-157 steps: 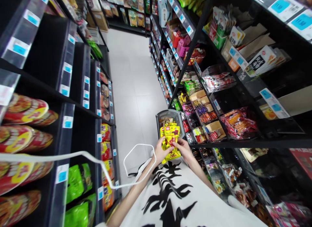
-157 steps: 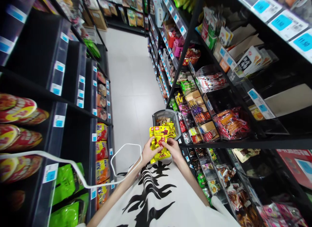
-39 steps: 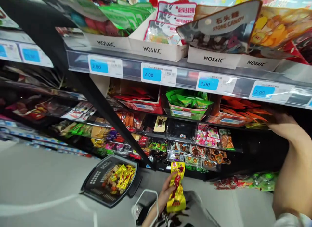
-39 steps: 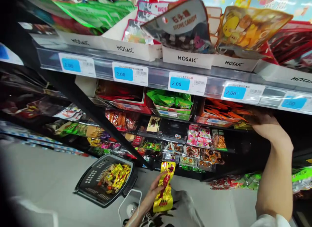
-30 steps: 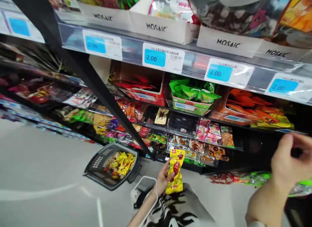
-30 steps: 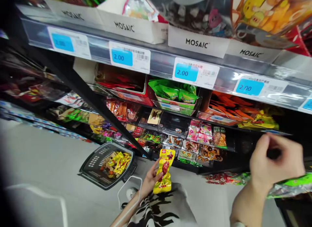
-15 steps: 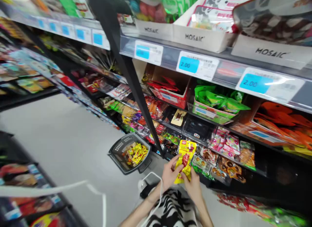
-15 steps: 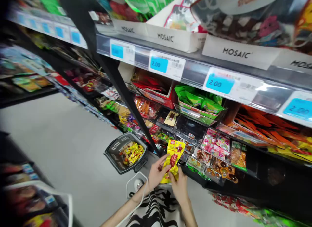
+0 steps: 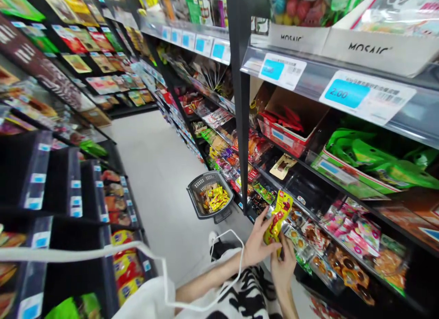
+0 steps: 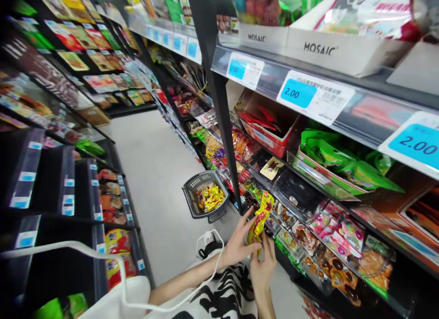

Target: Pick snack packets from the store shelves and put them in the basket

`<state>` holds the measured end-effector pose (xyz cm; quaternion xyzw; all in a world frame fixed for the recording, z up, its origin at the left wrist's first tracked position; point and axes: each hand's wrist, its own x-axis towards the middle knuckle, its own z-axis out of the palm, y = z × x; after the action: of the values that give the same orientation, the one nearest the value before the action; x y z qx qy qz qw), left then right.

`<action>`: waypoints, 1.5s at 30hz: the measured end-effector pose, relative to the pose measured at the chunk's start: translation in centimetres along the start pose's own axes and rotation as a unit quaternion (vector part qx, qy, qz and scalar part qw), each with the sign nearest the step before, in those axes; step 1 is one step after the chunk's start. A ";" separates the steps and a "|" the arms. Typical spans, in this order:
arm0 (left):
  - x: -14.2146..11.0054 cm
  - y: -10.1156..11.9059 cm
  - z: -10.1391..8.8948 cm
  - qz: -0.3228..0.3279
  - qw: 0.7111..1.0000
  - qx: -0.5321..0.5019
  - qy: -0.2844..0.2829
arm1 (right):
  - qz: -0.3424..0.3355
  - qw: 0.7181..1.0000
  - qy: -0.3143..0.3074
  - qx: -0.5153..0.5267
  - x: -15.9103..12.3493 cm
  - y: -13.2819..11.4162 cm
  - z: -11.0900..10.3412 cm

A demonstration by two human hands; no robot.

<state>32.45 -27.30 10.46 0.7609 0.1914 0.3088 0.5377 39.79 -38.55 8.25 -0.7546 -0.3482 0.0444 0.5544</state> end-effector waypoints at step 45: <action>0.3 0.1 0.8 -0.206 0.844 -0.489 0.076 | -0.211 0.972 -0.036 -0.095 0.6 -0.7 0.6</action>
<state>33.26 -27.69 10.42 0.3164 0.2082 0.3007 0.8753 39.63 -37.59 8.81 -0.7117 -0.5218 -0.0793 0.4636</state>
